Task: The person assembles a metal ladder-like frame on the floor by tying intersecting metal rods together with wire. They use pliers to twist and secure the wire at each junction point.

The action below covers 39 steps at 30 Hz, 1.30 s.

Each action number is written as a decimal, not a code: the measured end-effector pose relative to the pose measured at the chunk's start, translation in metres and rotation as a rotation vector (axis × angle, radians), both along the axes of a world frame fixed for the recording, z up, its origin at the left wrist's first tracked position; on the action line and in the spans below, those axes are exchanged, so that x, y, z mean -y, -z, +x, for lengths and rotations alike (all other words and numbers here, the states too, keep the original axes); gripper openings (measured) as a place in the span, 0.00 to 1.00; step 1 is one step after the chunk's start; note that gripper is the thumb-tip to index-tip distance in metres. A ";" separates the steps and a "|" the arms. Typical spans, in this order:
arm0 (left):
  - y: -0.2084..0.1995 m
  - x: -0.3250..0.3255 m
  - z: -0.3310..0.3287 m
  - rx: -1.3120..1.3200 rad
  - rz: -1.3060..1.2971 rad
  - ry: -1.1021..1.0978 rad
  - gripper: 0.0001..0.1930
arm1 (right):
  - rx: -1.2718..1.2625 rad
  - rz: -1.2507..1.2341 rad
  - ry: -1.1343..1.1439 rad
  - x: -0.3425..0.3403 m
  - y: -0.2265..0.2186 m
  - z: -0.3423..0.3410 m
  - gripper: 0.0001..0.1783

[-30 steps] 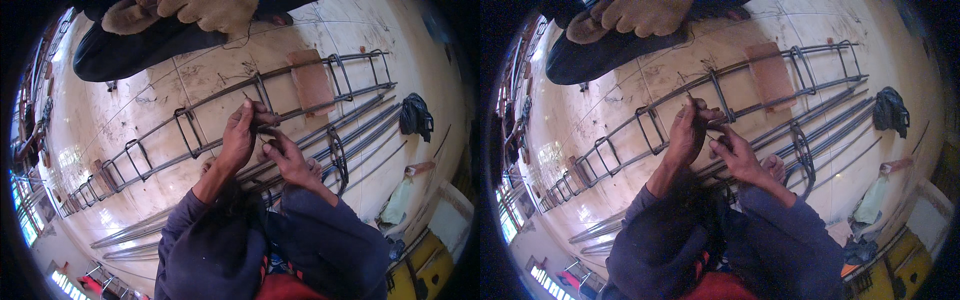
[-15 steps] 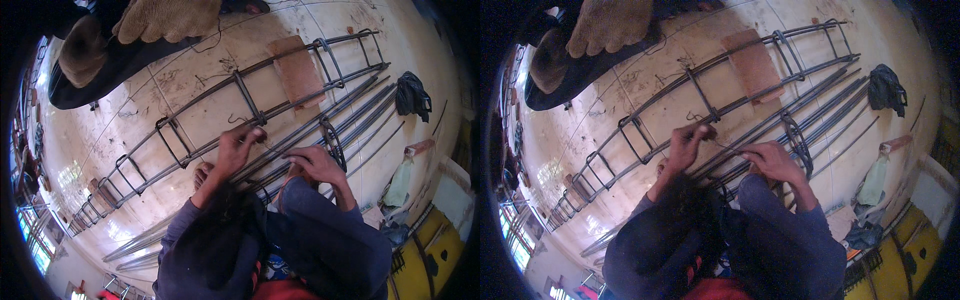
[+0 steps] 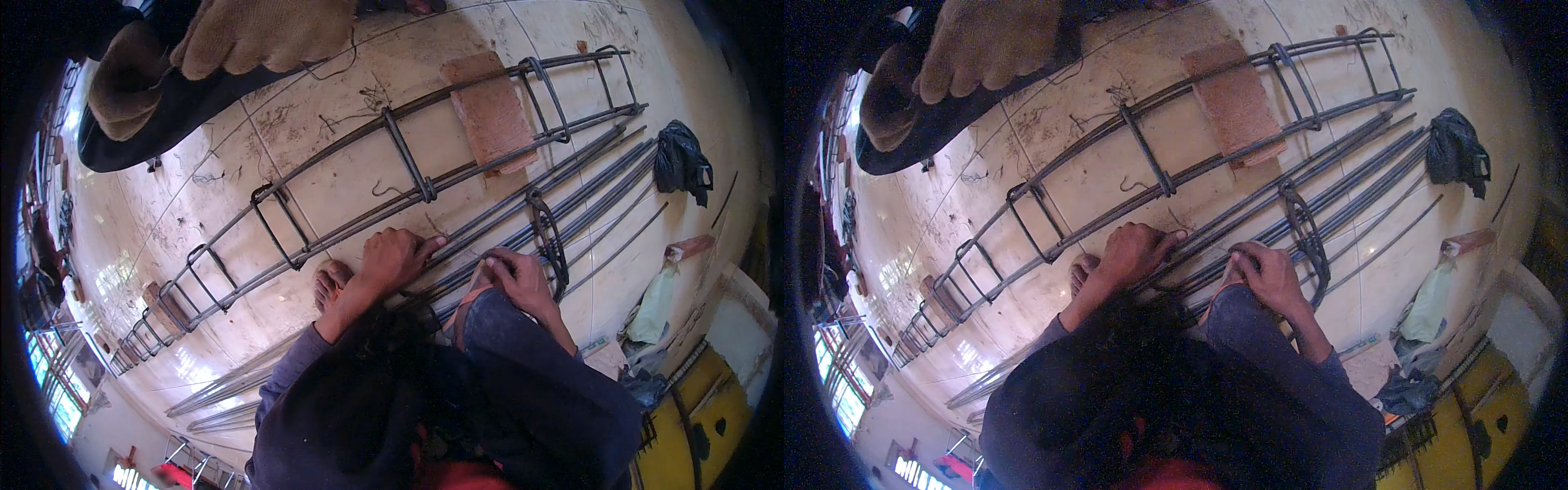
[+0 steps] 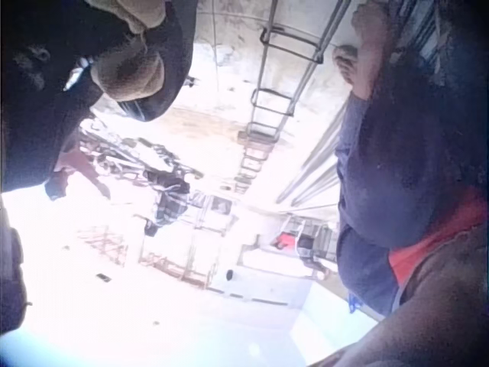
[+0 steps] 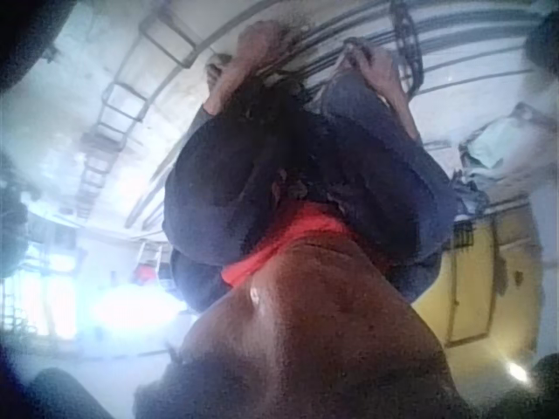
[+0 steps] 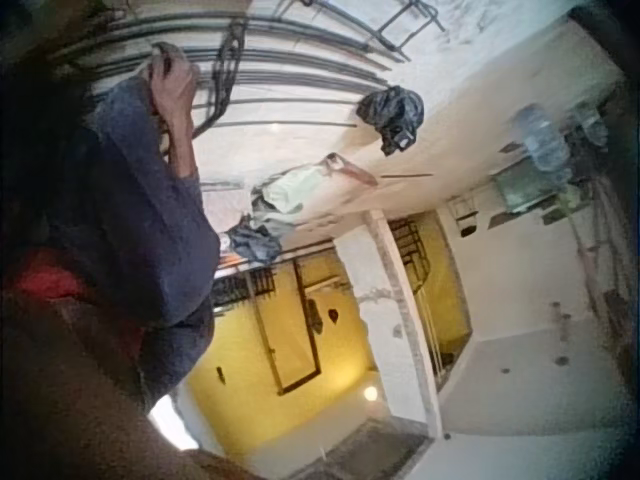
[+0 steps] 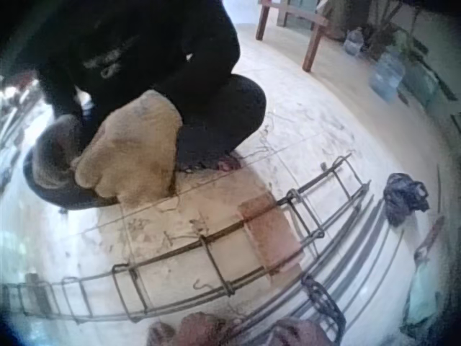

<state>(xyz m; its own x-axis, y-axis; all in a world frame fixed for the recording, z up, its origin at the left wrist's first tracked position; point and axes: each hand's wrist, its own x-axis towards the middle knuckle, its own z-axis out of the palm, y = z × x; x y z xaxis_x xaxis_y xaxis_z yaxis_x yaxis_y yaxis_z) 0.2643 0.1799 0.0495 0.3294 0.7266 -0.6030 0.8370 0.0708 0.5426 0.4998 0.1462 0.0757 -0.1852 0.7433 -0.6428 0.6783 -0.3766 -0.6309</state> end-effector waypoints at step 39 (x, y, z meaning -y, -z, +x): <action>0.024 -0.030 -0.009 0.300 -0.007 -0.405 0.30 | 0.041 0.477 0.073 0.007 0.058 -0.074 0.14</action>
